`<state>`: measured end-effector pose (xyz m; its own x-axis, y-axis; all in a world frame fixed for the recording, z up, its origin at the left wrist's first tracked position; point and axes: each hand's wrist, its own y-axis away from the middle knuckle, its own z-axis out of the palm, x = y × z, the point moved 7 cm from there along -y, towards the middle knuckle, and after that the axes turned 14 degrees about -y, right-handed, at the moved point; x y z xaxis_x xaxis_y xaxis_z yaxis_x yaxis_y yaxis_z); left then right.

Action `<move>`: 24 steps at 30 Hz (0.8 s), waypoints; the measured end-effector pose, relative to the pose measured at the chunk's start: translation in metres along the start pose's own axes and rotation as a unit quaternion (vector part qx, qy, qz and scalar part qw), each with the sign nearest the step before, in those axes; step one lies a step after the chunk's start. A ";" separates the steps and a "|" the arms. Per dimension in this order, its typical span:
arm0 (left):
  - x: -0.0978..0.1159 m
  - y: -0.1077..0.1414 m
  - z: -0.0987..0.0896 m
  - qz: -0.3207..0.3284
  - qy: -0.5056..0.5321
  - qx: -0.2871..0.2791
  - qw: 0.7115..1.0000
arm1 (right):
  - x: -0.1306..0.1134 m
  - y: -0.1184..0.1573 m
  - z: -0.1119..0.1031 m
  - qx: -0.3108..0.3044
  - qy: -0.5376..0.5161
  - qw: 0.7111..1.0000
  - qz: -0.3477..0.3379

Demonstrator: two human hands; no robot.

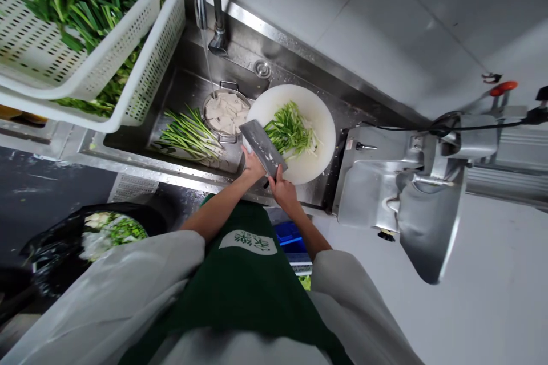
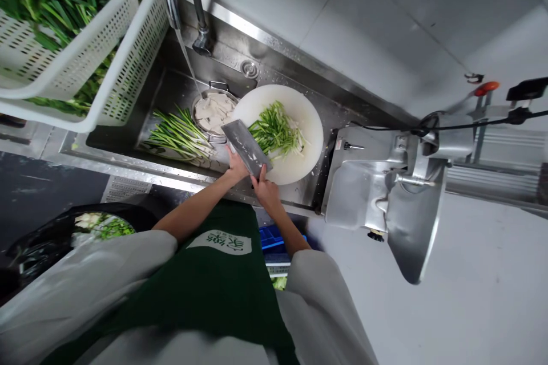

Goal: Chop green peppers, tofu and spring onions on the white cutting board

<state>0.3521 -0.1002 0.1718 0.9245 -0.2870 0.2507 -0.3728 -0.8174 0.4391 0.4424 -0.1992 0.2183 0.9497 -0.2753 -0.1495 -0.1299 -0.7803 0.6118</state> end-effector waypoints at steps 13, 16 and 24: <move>0.000 -0.006 -0.003 0.012 0.021 0.019 1.000 | -0.005 -0.026 -0.011 0.006 -0.047 0.999 0.004; 0.002 -0.010 -0.010 -0.011 0.055 0.083 0.995 | -0.009 -0.065 -0.037 0.034 -0.085 0.996 -0.015; 0.003 -0.007 -0.021 -0.026 0.095 0.184 0.978 | 0.021 -0.139 -0.109 0.063 -0.227 0.961 -0.142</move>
<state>0.3554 -0.0844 0.1877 0.8974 -0.1703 0.4071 -0.2389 -0.9631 0.1236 0.5115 -0.0354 0.2147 0.7341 -0.2345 -0.6373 0.0556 -0.9145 0.4007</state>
